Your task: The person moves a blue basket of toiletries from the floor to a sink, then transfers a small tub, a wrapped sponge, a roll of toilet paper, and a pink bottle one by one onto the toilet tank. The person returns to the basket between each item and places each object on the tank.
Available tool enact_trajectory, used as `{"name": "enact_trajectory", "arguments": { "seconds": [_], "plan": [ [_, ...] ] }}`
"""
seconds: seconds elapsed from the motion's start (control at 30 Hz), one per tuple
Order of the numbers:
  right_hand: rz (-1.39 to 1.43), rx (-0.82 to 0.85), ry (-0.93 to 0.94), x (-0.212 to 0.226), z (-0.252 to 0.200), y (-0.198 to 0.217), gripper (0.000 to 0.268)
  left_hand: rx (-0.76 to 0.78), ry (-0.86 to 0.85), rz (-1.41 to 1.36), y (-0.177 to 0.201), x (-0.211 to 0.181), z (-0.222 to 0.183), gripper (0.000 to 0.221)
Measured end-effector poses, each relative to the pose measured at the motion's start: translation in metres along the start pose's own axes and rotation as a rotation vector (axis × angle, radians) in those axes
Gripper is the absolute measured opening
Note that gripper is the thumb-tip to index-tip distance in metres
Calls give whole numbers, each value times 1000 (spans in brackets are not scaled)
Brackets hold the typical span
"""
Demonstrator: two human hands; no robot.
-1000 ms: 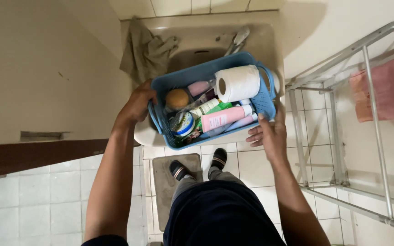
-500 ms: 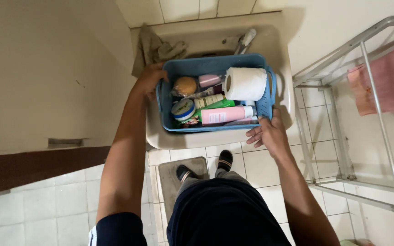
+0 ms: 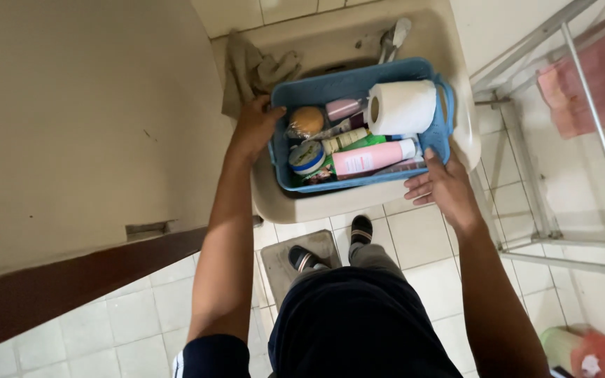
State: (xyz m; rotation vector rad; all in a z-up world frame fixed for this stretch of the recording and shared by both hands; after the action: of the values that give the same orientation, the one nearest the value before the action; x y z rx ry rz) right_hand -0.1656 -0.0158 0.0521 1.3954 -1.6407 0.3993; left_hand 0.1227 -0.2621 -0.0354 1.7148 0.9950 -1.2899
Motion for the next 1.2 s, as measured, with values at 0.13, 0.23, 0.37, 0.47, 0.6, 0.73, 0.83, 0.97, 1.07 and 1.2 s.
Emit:
{"name": "enact_trajectory", "arguments": {
  "seconds": [0.13,0.23,0.37,0.47,0.6,0.73,0.83,0.97,1.07,1.2],
  "plan": [
    [50,-2,31,-15,1,-3,52,-140,-22,254,3,-21,-37,37],
    [47,-6,51,-15,-2,-5,55,-187,-125,263,-1,-37,-69,38],
    [12,1,116,-2,-4,0,59,-308,-48,170,1,-28,-109,51],
    [-77,-46,72,-14,11,24,58,-414,-86,189,1,-26,-138,54],
    [-41,-182,328,-22,30,70,45,-491,-79,214,-10,-32,-187,56],
    [-43,-262,533,38,28,84,29,-575,-118,221,-26,-42,-206,53],
    [-150,-224,638,76,37,76,17,-660,-107,292,-42,-54,-216,47],
    [-138,82,830,129,54,37,11,-822,-171,451,-57,-81,-222,35],
    [-310,196,884,163,65,10,15,-883,-149,447,-69,-91,-224,28],
    [-566,401,961,192,76,-26,21,-931,-67,390,-85,-100,-228,19]
  ]
}}
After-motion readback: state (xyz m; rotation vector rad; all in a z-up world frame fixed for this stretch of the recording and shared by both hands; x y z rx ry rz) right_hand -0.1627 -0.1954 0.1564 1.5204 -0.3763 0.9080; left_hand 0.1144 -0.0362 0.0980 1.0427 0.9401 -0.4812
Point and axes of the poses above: each hand's wrist, its own z-axis towards the middle knuckle, its own y-axis out of the back of the hand, x = y × z, the point moved 8 cm from there along z, towards the middle knuckle, and after that the axes turned 1 degree about z, right-handed, at the moved point
